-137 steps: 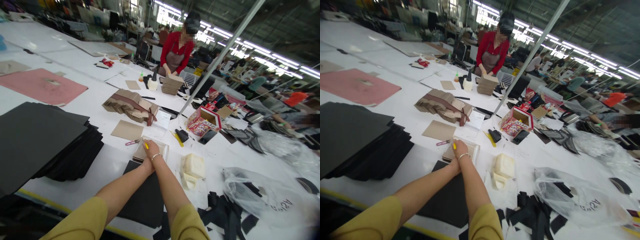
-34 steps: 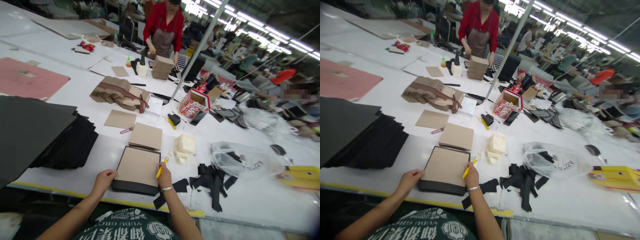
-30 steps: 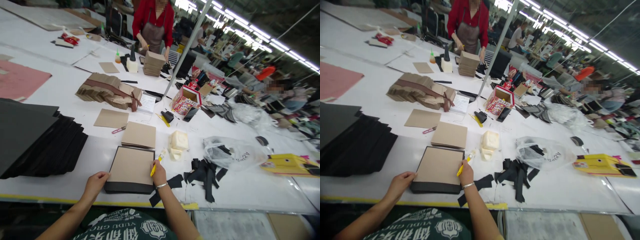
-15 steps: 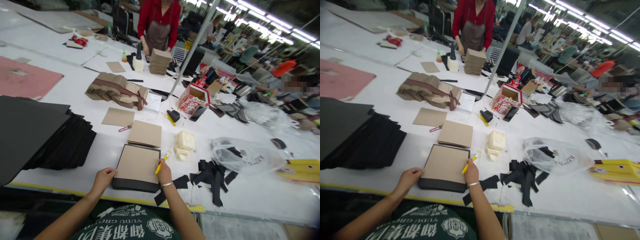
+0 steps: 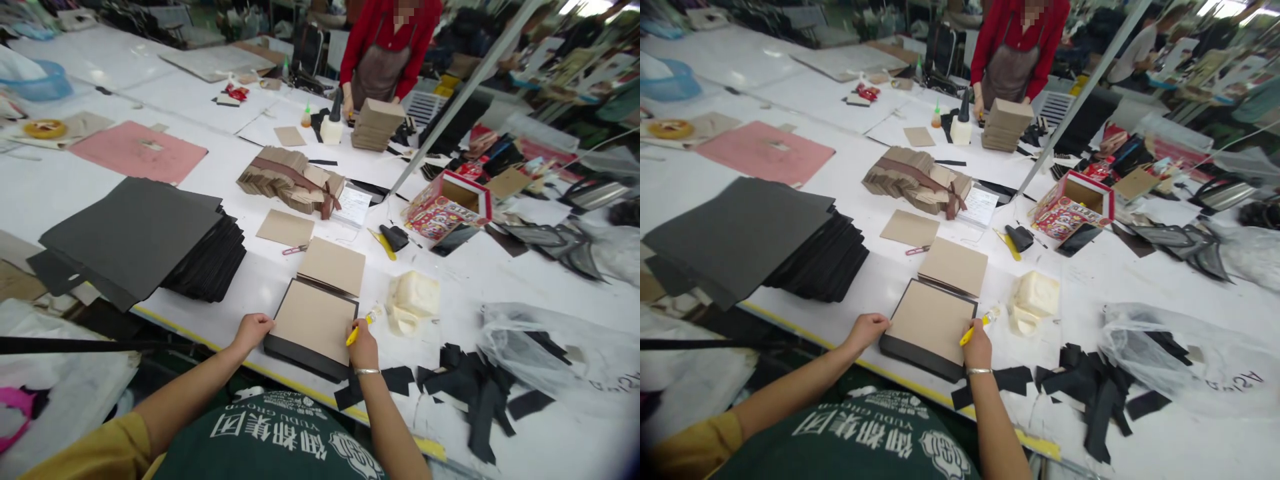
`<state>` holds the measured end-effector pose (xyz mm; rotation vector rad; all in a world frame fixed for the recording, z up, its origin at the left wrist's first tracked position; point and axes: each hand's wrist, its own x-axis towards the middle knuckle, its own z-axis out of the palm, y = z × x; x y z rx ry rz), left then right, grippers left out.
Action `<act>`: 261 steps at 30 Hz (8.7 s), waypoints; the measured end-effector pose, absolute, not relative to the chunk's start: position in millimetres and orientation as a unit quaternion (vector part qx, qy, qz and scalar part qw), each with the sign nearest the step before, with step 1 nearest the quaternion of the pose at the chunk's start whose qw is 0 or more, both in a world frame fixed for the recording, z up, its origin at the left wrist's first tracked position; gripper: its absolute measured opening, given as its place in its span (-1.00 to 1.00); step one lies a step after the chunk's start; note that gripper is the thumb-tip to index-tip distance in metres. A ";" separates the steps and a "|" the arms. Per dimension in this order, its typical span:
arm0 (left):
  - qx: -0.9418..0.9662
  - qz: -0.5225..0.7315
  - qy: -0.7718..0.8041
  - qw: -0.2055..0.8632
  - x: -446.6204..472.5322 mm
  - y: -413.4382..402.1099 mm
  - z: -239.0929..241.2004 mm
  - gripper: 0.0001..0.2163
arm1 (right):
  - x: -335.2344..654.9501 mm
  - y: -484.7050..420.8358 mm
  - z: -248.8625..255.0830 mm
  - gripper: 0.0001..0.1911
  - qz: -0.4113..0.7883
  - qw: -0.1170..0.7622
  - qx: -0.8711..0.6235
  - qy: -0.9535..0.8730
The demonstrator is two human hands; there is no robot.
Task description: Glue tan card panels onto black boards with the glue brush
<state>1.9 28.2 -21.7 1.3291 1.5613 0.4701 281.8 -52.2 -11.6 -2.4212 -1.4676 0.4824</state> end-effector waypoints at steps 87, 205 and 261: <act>0.932 0.069 0.309 0.176 88.7 -0.4 -12.5 -0.64 | 297.5 -177.4 -31.0 -0.75 0.080 0.376 -0.853 -0.352; 0.674 0.091 0.647 0.345 76.9 114.6 -8.7 -0.72 | 296.8 -17.2 -35.5 -0.77 -0.006 0.221 -0.815 -0.536; 0.754 0.364 0.537 -0.105 -124.4 47.1 175.4 -0.80 | 124.9 -5.3 111.6 -0.80 0.307 0.501 -0.543 -0.600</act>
